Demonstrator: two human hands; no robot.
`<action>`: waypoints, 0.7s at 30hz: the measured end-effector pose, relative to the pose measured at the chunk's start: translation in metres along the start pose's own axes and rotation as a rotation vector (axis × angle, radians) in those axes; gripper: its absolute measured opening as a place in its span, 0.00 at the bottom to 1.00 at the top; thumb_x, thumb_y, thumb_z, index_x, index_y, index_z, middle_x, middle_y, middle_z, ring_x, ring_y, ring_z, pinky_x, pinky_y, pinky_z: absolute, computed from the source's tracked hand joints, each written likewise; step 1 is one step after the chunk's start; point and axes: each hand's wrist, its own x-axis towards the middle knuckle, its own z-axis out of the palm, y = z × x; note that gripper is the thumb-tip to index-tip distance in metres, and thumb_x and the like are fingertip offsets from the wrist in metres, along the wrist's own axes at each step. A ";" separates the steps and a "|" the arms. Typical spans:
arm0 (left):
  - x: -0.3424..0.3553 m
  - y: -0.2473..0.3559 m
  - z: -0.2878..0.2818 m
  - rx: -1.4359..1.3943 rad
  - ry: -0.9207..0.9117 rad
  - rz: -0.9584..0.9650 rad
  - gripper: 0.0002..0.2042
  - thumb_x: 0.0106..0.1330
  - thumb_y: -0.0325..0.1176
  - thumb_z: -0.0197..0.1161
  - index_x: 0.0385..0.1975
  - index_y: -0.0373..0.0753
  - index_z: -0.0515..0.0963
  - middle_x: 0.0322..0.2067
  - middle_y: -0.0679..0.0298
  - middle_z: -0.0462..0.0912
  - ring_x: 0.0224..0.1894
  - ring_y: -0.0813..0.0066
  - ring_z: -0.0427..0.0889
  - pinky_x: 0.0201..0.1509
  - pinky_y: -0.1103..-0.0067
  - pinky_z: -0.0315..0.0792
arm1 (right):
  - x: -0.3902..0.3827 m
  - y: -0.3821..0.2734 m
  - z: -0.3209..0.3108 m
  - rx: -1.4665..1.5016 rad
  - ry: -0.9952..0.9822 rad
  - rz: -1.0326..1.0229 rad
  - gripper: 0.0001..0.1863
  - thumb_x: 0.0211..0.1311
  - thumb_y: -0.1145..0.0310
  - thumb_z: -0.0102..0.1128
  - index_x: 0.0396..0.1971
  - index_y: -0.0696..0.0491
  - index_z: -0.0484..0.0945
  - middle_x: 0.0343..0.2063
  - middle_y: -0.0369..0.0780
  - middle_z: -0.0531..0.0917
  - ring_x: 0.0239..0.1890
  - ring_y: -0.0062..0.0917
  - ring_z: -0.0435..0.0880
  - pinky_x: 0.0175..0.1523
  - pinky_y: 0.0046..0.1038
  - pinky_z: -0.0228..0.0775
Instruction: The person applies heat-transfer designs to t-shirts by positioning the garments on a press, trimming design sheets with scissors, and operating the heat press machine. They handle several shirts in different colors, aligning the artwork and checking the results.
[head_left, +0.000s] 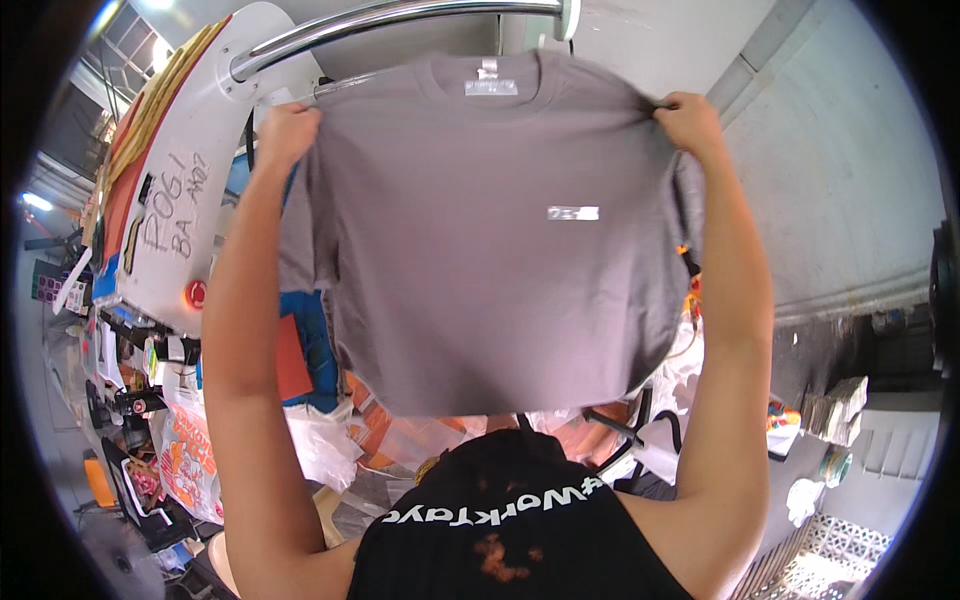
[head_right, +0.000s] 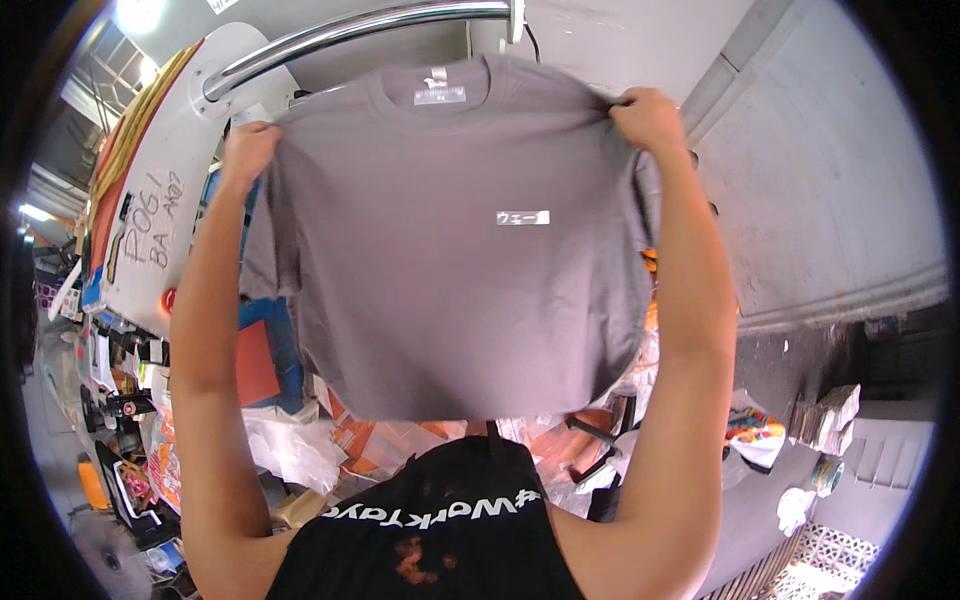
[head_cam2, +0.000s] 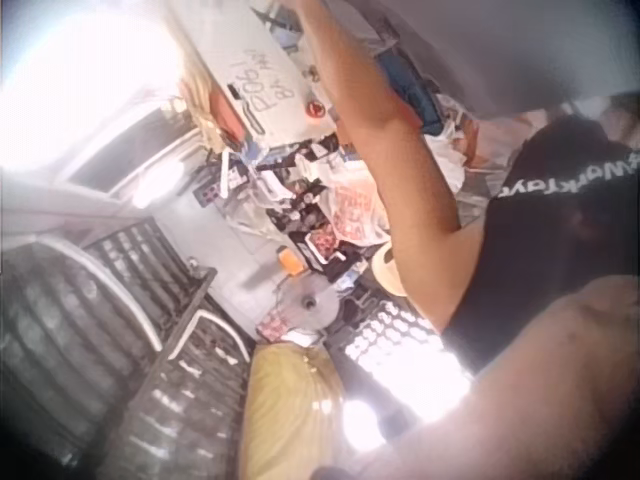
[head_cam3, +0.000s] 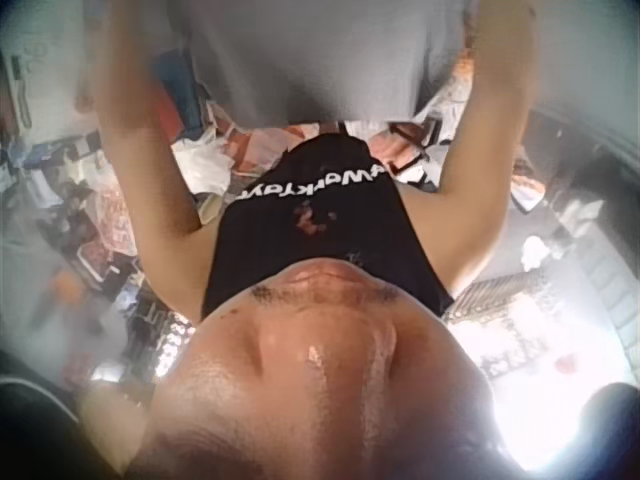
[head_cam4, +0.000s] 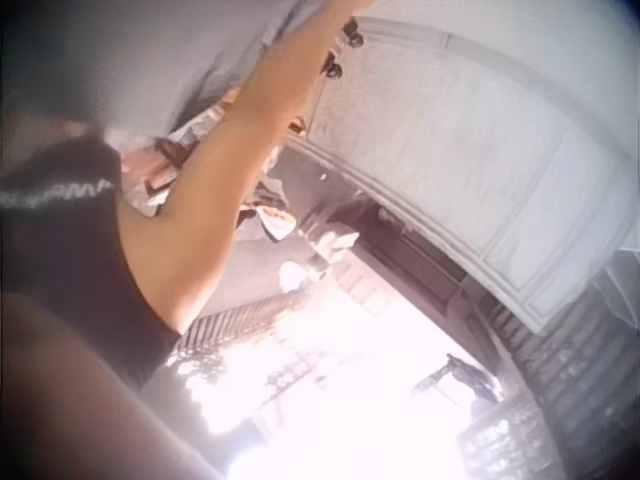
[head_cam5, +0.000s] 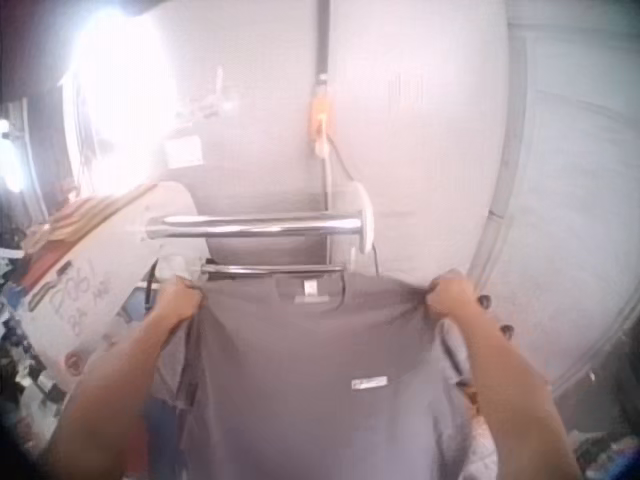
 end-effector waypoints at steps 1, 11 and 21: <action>0.018 -0.013 0.029 0.161 0.047 0.019 0.14 0.58 0.37 0.60 0.37 0.35 0.85 0.31 0.55 0.85 0.45 0.63 0.86 0.49 0.70 0.77 | 0.016 -0.009 0.030 -0.102 -0.034 0.015 0.18 0.55 0.63 0.56 0.42 0.55 0.85 0.39 0.50 0.86 0.48 0.41 0.85 0.55 0.39 0.75; 0.100 -0.029 0.214 -0.630 -0.170 -0.553 0.20 0.69 0.34 0.55 0.59 0.36 0.71 0.41 0.51 0.84 0.44 0.58 0.87 0.43 0.73 0.81 | 0.108 0.028 0.213 0.540 -0.183 0.574 0.17 0.61 0.70 0.54 0.49 0.58 0.79 0.31 0.45 0.86 0.32 0.30 0.88 0.39 0.28 0.79; 0.007 0.023 0.251 0.260 -0.177 0.240 0.26 0.67 0.42 0.59 0.65 0.44 0.66 0.69 0.53 0.62 0.71 0.52 0.61 0.72 0.48 0.52 | -0.001 -0.053 0.199 0.113 -0.302 -0.922 0.16 0.56 0.74 0.60 0.46 0.54 0.79 0.41 0.43 0.84 0.52 0.39 0.80 0.57 0.39 0.73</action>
